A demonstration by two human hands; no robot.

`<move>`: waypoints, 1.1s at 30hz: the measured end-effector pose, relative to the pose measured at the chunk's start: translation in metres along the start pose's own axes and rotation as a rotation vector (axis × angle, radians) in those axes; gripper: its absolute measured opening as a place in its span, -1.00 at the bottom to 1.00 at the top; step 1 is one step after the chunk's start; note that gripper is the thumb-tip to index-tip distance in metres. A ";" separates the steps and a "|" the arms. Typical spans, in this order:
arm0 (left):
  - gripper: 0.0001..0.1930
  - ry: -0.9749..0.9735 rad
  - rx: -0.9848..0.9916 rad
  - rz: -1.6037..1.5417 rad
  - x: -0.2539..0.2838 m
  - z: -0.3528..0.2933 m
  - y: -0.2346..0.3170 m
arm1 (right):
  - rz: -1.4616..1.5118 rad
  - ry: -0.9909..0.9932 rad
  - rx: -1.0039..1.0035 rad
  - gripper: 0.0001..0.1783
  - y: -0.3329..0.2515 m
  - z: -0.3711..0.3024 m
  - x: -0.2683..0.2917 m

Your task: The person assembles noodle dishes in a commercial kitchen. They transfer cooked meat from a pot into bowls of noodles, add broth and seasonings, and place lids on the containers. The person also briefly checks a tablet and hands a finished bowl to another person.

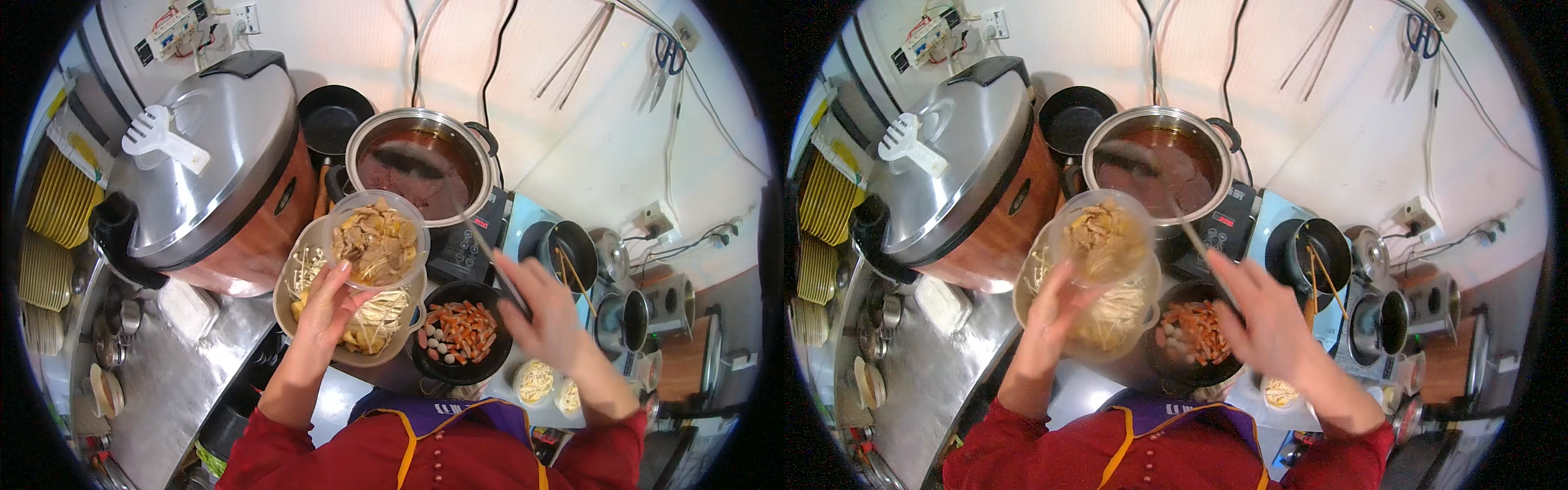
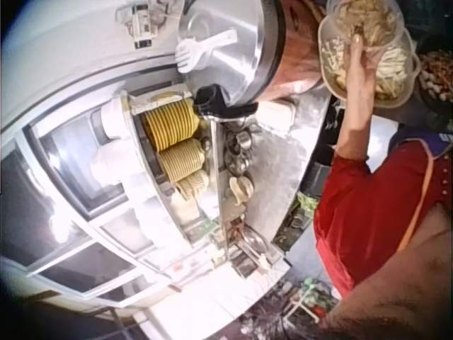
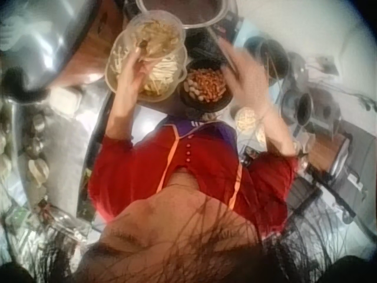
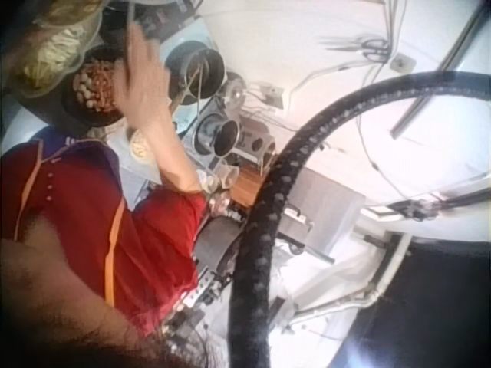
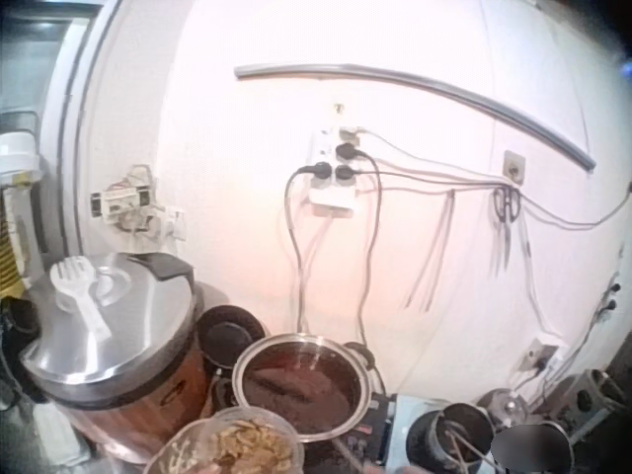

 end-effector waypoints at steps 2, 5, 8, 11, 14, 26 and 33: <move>-0.43 0.016 0.034 -0.010 0.003 0.001 -0.001 | -0.052 0.111 0.022 -0.45 0.021 0.030 0.002; -0.41 0.021 0.047 -0.024 0.009 0.001 -0.001 | -0.033 0.164 -0.041 -0.49 0.068 0.077 -0.018; -0.39 0.016 0.031 -0.001 0.014 0.000 -0.004 | -0.081 0.166 -0.112 -0.49 0.104 0.107 -0.044; -0.38 0.029 0.033 0.022 0.020 -0.001 -0.004 | -0.049 0.092 -0.180 -0.49 0.114 0.117 -0.056; -0.37 0.035 0.037 0.038 0.023 -0.002 -0.004 | 0.042 0.015 -0.220 -0.49 0.105 0.111 -0.056; -0.34 0.018 0.018 0.000 0.017 -0.002 -0.003 | 0.109 0.040 -0.182 -0.51 0.113 0.126 -0.054; -0.35 0.005 0.046 -0.036 0.016 -0.001 -0.003 | 1.321 -0.160 -0.576 -0.68 0.122 0.118 -0.056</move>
Point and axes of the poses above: each hand's wrist, its own z-axis towards the middle knuckle, its own x-axis out of the back of the hand, y = z × x, the point moved 3 cm from there along z, towards the middle knuckle, and after that the axes turned 5 degrees about -x, right-handed, at the moved point
